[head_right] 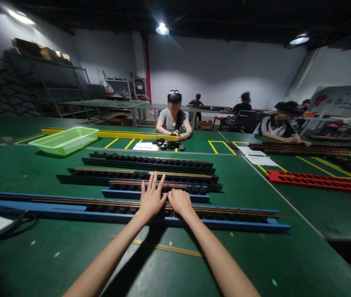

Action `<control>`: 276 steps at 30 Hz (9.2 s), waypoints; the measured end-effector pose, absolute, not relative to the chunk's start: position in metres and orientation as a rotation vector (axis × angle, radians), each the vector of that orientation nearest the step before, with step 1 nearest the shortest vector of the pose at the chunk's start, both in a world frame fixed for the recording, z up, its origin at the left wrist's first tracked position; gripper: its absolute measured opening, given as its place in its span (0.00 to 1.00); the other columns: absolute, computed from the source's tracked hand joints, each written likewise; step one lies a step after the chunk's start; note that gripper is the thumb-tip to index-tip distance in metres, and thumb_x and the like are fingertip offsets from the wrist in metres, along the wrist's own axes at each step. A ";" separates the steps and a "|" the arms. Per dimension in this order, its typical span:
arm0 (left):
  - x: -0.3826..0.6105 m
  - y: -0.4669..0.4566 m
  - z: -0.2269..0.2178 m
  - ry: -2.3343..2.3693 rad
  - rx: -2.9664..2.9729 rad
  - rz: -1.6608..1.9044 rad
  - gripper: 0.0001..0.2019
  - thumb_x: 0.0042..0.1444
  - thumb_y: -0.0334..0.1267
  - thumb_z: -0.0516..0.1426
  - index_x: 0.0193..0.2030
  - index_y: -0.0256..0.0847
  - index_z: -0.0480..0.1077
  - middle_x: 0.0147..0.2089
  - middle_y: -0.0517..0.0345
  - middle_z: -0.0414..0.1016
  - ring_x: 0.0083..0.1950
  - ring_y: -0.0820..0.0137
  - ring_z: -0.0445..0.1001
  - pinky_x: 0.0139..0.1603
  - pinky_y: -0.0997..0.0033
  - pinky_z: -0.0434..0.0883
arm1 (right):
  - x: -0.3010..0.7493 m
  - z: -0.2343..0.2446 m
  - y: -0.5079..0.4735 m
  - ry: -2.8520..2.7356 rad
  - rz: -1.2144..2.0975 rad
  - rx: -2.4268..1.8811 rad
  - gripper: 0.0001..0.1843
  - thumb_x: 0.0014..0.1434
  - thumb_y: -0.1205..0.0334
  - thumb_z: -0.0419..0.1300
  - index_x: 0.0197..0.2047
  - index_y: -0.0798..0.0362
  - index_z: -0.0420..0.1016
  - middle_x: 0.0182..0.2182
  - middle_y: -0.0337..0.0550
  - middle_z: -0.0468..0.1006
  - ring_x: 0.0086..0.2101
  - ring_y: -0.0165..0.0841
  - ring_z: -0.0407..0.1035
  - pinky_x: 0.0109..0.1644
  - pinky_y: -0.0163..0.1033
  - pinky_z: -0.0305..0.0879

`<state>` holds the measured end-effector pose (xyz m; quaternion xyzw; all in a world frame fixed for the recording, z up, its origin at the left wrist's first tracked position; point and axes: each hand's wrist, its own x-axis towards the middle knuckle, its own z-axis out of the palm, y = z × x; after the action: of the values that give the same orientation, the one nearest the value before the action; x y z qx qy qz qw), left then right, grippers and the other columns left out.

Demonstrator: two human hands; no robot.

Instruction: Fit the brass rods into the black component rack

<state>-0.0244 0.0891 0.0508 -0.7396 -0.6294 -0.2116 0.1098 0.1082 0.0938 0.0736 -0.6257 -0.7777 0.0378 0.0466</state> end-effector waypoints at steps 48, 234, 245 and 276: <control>-0.006 0.089 0.037 -1.972 -2.209 -0.571 0.31 0.60 0.46 0.48 0.70 0.48 0.45 0.73 0.49 0.41 0.73 0.58 0.39 0.68 0.42 0.44 | 0.127 0.058 0.103 -2.038 -0.310 -1.914 0.31 0.67 0.57 0.40 0.71 0.48 0.40 0.70 0.49 0.35 0.68 0.41 0.30 0.65 0.62 0.37; -0.002 0.082 0.079 -2.315 -2.410 -0.031 0.28 0.61 0.48 0.38 0.44 0.36 0.75 0.43 0.41 0.79 0.46 0.56 0.77 0.45 0.60 0.69 | 0.375 0.043 0.104 -1.819 -0.147 -2.367 0.23 0.66 0.49 0.50 0.58 0.53 0.65 0.56 0.51 0.68 0.53 0.40 0.65 0.56 0.53 0.63; -0.002 0.080 0.080 -2.291 -2.438 -0.016 0.29 0.61 0.49 0.37 0.41 0.36 0.76 0.43 0.42 0.79 0.47 0.55 0.77 0.46 0.59 0.69 | 0.369 0.046 0.100 -1.838 -0.178 -2.399 0.20 0.62 0.53 0.57 0.54 0.53 0.67 0.51 0.46 0.70 0.46 0.36 0.69 0.49 0.48 0.69; -0.001 0.078 0.077 -2.297 -2.375 -0.060 0.29 0.62 0.47 0.37 0.40 0.36 0.77 0.42 0.41 0.79 0.46 0.57 0.77 0.45 0.61 0.69 | 0.292 0.057 0.090 -1.771 -0.161 -2.340 0.35 0.65 0.49 0.41 0.68 0.62 0.49 0.65 0.60 0.55 0.63 0.42 0.50 0.64 0.55 0.42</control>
<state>-0.0014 0.0784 0.0774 -0.7163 -0.6928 -0.0181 -0.0817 0.2919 0.0904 0.0570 -0.7922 -0.5994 -0.0545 0.1011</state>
